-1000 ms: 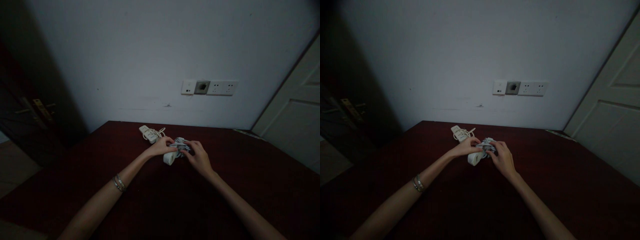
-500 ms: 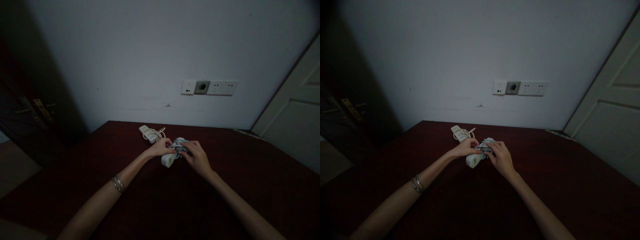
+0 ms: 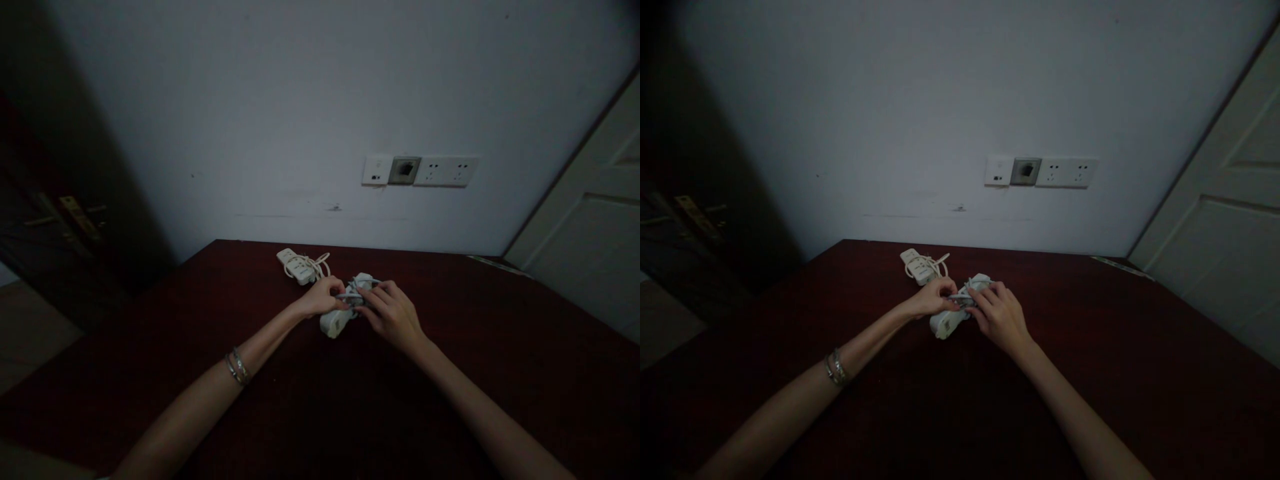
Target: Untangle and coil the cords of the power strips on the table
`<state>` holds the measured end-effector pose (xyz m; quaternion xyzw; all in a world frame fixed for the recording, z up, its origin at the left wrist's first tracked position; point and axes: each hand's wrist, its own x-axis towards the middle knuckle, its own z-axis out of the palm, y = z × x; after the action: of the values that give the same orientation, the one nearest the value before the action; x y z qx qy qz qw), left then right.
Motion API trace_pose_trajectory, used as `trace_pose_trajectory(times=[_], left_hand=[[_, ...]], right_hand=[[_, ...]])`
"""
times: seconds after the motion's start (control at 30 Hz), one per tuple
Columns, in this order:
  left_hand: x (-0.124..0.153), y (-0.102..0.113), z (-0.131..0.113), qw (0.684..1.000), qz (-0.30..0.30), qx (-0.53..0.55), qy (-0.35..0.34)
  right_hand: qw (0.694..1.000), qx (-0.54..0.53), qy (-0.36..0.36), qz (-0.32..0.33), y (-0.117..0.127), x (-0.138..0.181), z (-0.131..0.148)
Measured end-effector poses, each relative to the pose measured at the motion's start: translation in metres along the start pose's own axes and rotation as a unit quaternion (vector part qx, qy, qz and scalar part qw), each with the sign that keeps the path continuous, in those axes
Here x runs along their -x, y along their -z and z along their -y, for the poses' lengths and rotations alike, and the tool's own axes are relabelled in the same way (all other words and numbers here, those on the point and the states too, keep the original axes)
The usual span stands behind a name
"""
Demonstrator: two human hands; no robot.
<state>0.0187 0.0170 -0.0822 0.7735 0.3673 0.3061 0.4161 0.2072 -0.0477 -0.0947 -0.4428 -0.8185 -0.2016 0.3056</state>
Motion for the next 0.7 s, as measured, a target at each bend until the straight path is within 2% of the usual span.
trace_pose_trajectory(times=[0.33,0.7], left_hand=[[-0.0012,-0.0028,-0.0009,0.998,-0.041,-0.026,-0.042],[-0.0008,-0.0005,-0.0016,0.992,-0.020,-0.111,-0.064]], right_hand=[[1.000,0.022,0.016,0.005,-0.0013,0.0008,-0.0018],[0.999,0.035,0.025,0.012,0.0008,-0.0008,-0.0011]])
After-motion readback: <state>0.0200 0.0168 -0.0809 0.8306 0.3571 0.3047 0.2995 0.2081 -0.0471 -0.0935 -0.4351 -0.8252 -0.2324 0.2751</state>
